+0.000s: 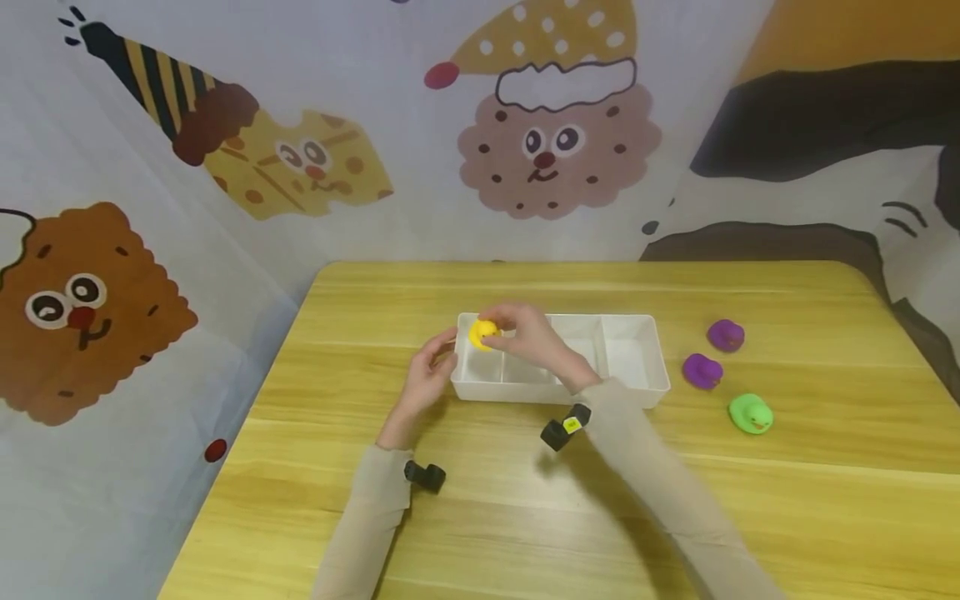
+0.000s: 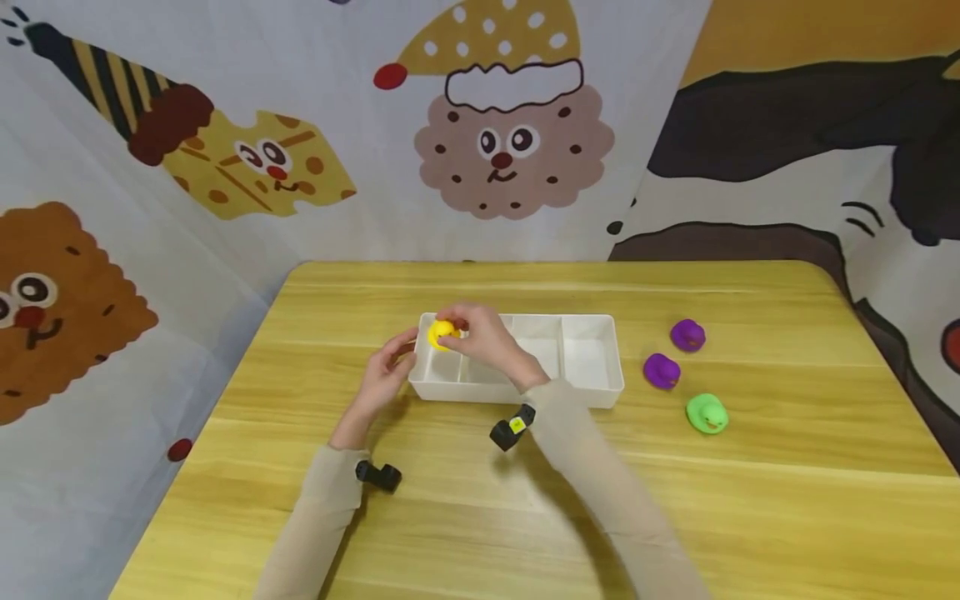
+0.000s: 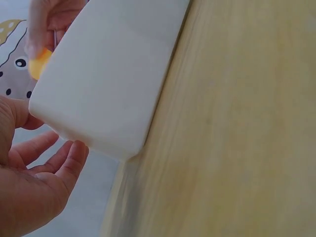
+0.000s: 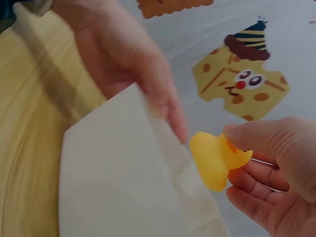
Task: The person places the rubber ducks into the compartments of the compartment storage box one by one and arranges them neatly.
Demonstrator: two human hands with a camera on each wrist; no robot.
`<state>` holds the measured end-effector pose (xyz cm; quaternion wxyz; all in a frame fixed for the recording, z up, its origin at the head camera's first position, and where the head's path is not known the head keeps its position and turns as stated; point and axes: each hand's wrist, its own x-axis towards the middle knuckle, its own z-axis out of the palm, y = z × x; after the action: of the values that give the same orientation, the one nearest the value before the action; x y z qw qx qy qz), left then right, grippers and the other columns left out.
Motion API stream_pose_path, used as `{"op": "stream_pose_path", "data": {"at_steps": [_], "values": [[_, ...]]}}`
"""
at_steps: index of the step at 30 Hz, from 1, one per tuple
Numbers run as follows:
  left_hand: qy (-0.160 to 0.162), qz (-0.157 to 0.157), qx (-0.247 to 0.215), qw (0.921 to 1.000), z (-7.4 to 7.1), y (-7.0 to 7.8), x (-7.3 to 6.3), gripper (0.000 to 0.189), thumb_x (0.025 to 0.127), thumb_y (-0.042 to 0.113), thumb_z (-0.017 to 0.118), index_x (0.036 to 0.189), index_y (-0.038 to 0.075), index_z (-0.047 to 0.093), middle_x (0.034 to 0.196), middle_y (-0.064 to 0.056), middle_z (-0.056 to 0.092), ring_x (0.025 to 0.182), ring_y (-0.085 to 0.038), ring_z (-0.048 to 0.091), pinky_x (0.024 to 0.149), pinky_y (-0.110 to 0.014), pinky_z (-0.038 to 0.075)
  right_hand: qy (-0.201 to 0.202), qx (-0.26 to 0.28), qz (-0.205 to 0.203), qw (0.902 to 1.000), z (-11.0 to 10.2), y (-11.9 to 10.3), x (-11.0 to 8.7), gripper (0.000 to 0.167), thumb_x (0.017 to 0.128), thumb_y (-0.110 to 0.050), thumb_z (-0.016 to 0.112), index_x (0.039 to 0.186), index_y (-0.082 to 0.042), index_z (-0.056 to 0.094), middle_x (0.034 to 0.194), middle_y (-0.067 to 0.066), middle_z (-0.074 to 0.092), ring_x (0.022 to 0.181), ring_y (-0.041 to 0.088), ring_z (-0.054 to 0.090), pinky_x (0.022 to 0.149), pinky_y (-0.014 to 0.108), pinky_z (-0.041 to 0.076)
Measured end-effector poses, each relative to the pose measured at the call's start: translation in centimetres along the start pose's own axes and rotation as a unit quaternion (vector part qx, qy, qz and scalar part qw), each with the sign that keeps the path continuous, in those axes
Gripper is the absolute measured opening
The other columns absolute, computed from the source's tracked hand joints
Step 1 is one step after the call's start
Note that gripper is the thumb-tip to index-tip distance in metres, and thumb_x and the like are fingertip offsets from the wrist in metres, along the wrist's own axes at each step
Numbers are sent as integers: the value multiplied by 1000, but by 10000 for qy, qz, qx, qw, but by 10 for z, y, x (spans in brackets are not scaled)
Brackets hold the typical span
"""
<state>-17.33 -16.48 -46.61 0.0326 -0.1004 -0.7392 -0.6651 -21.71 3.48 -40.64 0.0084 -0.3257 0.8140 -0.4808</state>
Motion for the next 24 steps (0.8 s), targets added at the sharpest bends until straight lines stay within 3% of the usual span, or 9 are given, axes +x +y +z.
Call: {"op": "stream_pose_path", "data": {"at_steps": [7,14,24], "values": [[37,-5,-14,10000,0,-1,0,42,89,-14,46,131,-13,43,133,-30,44,118,-44,45,94,-30,47,-387,-800,10,9960,10,8,3,32,79,-7,73,108,3,64,102,13,67,88,24,60,82,36,52],[35,40,-6,10000,0,0,0,42,88,-15,46,130,-14,43,131,-31,45,117,-45,46,89,-26,48,-787,-1799,-124,9804,19,9,10,29,80,-10,73,106,1,66,101,10,68,88,21,61,82,32,50],[3,-10,-66,10000,0,5,-1,42,88,-18,45,129,-18,41,130,-36,43,117,-49,44,91,-28,48,-930,-2231,-418,9694,28,14,11,22,79,-10,74,97,-2,66,87,4,65,75,15,54,74,27,47]]}}
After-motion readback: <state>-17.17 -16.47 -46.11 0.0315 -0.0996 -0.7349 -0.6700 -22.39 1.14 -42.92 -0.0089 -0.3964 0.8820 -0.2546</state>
